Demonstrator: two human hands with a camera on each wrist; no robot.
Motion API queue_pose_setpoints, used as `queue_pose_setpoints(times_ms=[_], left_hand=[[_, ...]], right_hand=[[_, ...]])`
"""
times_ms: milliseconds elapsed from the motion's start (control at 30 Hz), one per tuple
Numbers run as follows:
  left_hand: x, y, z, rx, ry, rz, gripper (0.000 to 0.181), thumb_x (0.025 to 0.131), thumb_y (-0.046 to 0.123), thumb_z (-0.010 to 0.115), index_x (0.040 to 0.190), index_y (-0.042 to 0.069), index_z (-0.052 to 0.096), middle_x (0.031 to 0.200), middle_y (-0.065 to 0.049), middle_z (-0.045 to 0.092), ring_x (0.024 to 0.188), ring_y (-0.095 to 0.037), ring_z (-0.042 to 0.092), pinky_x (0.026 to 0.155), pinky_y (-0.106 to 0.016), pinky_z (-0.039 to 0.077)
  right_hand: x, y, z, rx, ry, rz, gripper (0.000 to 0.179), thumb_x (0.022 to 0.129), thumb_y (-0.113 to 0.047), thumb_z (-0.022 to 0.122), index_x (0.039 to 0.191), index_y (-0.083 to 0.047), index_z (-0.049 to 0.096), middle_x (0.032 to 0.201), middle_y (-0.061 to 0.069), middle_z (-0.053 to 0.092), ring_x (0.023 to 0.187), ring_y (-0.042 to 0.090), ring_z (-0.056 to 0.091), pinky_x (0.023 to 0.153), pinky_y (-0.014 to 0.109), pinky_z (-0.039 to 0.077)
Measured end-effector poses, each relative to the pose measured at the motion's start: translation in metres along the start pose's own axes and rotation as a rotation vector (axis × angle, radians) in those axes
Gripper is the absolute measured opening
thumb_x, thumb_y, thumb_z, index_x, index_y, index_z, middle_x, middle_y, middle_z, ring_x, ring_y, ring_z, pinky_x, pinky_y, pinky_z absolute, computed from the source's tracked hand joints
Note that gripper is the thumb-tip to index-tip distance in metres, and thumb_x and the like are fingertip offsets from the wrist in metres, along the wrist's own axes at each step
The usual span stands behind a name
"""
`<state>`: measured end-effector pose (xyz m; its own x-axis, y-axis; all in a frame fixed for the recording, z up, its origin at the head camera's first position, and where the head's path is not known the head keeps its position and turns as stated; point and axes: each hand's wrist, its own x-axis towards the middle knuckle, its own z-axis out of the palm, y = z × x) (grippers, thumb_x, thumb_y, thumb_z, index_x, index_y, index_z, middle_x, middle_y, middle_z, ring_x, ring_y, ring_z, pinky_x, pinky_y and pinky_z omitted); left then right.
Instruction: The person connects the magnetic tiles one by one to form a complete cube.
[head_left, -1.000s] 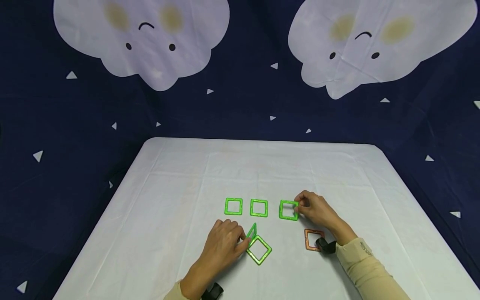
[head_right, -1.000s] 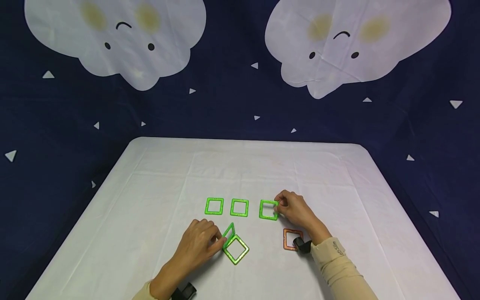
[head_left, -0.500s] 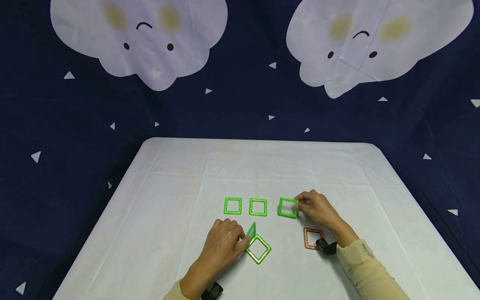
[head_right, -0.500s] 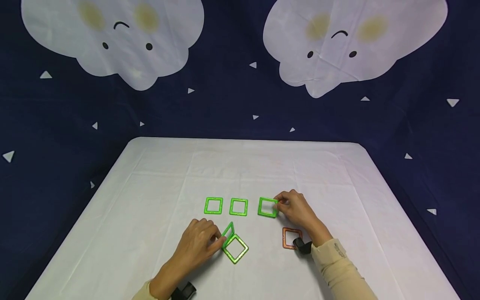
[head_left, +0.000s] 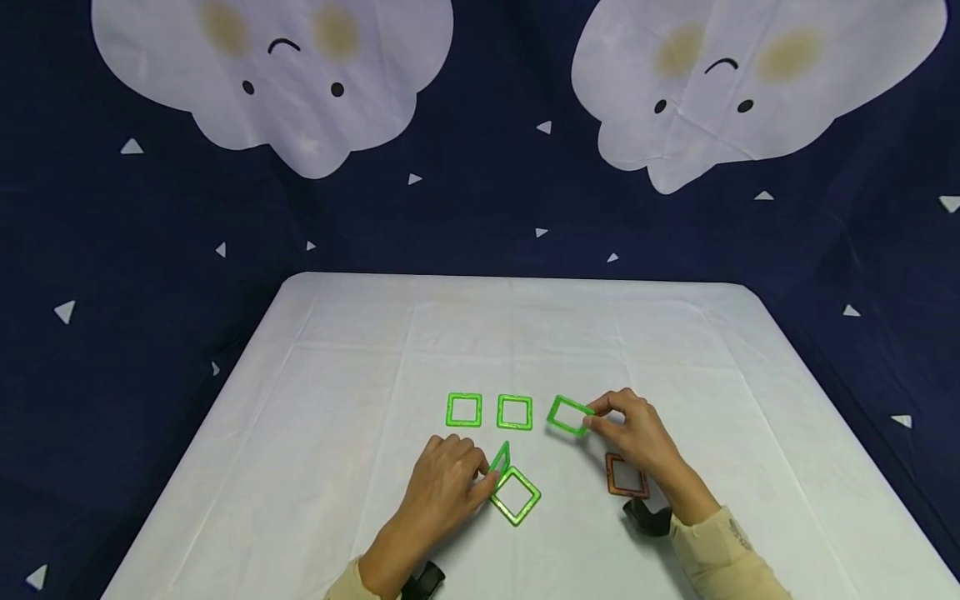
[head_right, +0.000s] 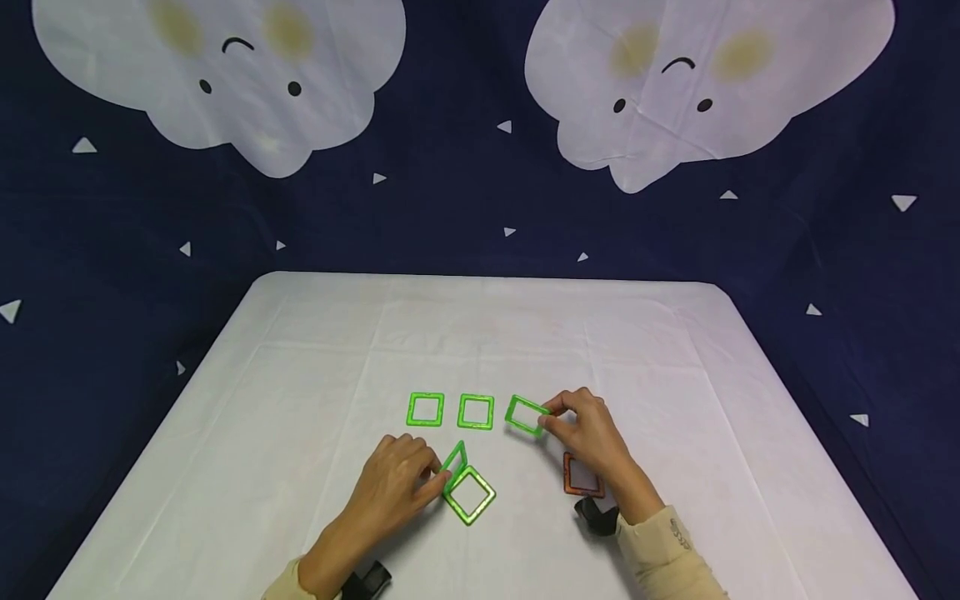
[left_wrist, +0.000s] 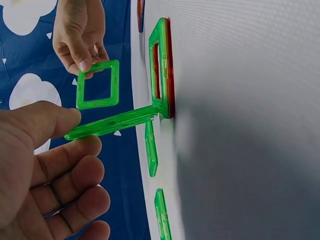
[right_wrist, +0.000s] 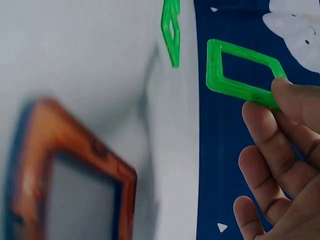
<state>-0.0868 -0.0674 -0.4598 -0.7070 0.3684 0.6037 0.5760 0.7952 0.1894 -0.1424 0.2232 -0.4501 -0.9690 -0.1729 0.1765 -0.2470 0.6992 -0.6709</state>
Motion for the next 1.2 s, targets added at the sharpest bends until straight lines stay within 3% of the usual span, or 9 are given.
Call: queue_pose_setpoints(times_ms=[333, 467, 667, 1200], left_hand=[[-0.001, 0.0, 0.001, 0.02, 0.009, 0.03, 0.022, 0.066, 0.03, 0.082, 0.064, 0.019, 0.064, 0.06, 0.011, 0.054, 0.058, -0.005, 0.043, 0.063, -0.024, 0.035], [-0.002, 0.0, 0.001, 0.027, 0.008, 0.027, 0.022, 0.066, 0.03, 0.082, 0.065, 0.02, 0.064, 0.059, 0.011, 0.054, 0.058, -0.005, 0.044, 0.064, -0.024, 0.036], [-0.002, 0.0, 0.002, 0.029, 0.011, 0.023, 0.021, 0.065, 0.027, 0.083, 0.066, 0.019, 0.064, 0.059, 0.011, 0.054, 0.058, -0.005, 0.044, 0.065, -0.025, 0.036], [-0.003, 0.0, 0.0, 0.039, 0.011, 0.05, 0.016, 0.065, 0.024, 0.08, 0.071, 0.019, 0.065, 0.06, 0.011, 0.052, 0.058, -0.006, 0.042, 0.064, -0.025, 0.036]], right_hand=[[-0.026, -0.022, 0.018, 0.033, 0.08, -0.007, 0.011, 0.078, -0.017, 0.076, 0.079, -0.024, 0.067, 0.088, -0.004, 0.063, 0.09, 0.018, 0.056, 0.079, 0.038, 0.044], [-0.037, -0.031, 0.029, 0.028, 0.112, 0.016, 0.013, 0.075, -0.016, 0.078, 0.077, -0.024, 0.067, 0.085, -0.003, 0.062, 0.082, 0.018, 0.052, 0.07, 0.03, 0.038], [-0.051, -0.042, 0.042, -0.022, 0.152, 0.043, 0.017, 0.072, -0.017, 0.08, 0.074, -0.024, 0.065, 0.082, -0.005, 0.06, 0.082, 0.018, 0.05, 0.072, 0.031, 0.033], [-0.059, -0.043, 0.059, -0.067, 0.233, -0.077, 0.028, 0.062, -0.01, 0.084, 0.069, -0.024, 0.061, 0.073, -0.011, 0.056, 0.072, 0.012, 0.048, 0.072, 0.029, 0.034]])
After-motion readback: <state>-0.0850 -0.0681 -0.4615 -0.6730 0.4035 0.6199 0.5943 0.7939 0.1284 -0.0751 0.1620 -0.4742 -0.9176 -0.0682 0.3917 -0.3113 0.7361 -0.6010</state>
